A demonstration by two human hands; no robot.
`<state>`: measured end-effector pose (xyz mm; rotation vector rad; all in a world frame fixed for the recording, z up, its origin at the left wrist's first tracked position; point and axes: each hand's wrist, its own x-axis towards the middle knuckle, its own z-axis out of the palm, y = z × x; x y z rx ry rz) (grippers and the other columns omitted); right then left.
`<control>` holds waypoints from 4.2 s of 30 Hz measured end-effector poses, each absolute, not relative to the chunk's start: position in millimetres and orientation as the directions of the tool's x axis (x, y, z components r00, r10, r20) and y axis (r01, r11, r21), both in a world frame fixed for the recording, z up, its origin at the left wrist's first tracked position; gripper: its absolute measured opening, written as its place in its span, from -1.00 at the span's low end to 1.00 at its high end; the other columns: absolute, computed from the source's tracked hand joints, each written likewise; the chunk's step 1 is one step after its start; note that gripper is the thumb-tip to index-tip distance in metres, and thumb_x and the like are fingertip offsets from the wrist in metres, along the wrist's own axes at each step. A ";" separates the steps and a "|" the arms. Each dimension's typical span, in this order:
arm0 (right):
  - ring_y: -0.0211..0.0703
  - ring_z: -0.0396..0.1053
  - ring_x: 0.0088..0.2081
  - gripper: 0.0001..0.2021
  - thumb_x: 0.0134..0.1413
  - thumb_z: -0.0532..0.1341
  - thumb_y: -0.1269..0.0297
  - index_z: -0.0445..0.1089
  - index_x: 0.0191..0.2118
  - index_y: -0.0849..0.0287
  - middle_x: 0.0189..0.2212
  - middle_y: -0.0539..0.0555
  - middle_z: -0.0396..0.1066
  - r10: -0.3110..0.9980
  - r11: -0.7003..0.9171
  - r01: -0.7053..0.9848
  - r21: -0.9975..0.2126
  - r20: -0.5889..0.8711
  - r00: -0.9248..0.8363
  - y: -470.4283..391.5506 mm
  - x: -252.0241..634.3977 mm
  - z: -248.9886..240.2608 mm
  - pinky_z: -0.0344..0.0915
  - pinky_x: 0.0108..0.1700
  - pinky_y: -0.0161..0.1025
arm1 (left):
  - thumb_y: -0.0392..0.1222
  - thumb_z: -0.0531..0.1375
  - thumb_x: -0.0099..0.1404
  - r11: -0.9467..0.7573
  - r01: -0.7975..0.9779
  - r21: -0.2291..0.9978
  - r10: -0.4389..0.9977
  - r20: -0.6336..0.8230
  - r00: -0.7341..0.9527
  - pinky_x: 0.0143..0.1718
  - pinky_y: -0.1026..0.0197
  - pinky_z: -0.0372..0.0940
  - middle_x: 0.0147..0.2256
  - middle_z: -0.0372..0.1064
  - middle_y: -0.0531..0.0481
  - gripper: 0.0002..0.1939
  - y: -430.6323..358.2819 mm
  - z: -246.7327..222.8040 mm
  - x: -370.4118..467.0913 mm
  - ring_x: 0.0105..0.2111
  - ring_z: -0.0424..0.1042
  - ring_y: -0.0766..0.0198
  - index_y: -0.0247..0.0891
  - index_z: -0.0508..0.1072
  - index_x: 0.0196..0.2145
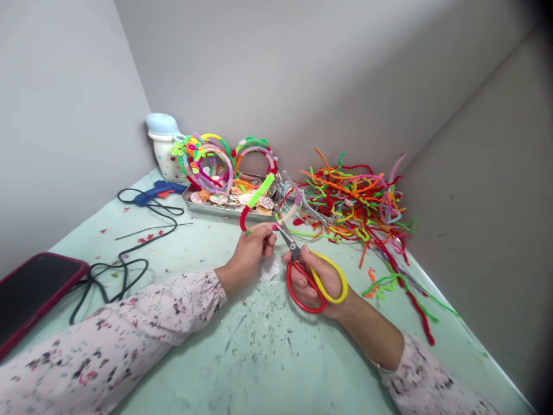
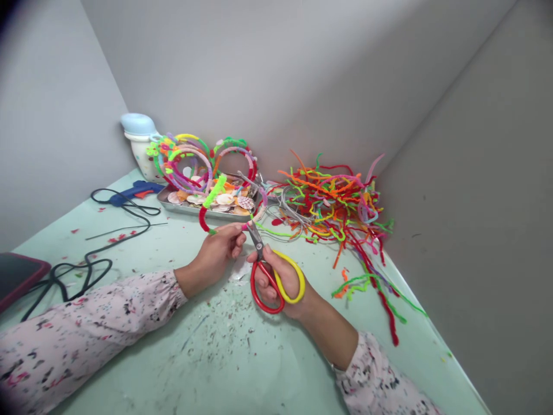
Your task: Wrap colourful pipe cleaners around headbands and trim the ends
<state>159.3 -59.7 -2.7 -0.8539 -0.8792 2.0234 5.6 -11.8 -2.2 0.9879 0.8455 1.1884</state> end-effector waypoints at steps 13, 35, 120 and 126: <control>-0.45 0.00 -0.78 -0.62 0.12 0.09 -0.06 0.30 -0.24 0.20 -0.68 -0.16 0.15 0.953 -0.109 0.021 -0.994 -0.111 -0.281 -63.7 155.3 -5.3 -0.05 -0.74 -0.45 | -0.12 0.10 0.18 0.024 -0.290 0.957 0.982 0.032 0.187 -0.63 0.36 0.01 -0.62 0.14 0.12 -0.76 -13.7 -2.8 7.1 -0.68 0.09 0.48 -0.28 0.24 -0.57; -0.08 0.33 -0.24 -0.61 0.09 0.15 0.27 0.22 0.06 0.12 -0.26 0.10 0.33 0.927 0.185 0.976 0.117 0.309 -0.213 -67.7 162.2 9.7 0.15 -0.30 -0.24 | -0.19 0.06 0.17 -0.007 -0.125 0.992 0.981 0.031 0.190 -0.67 0.34 -0.02 -0.68 0.15 0.12 -0.76 -15.4 -5.1 8.7 -0.72 0.10 0.47 -0.28 0.24 -0.62; -0.32 0.36 -0.53 -0.56 -0.09 0.30 0.20 0.20 -0.07 0.12 -0.47 -0.12 0.30 0.993 0.018 -0.062 -0.998 0.011 0.116 -39.1 172.7 -11.7 0.30 -0.52 -0.39 | -0.22 0.07 0.14 0.190 -0.108 0.976 0.906 -0.132 0.402 -0.73 0.37 0.00 -0.59 0.37 0.06 -0.78 -14.9 -7.0 10.0 -0.76 0.22 0.43 -0.30 0.35 -0.23; -0.30 0.35 -0.55 -0.53 -0.10 0.29 0.23 0.16 -0.04 0.09 -0.47 -0.12 0.32 0.978 0.049 -0.086 -0.995 0.030 0.207 -37.4 176.1 -5.5 0.28 -0.57 -0.39 | -0.24 0.08 0.12 0.217 -0.176 0.960 0.923 -0.143 0.358 -0.73 0.38 0.04 -0.62 0.35 0.06 -0.79 -13.7 -2.3 10.9 -0.78 0.19 0.44 -0.34 0.35 -0.25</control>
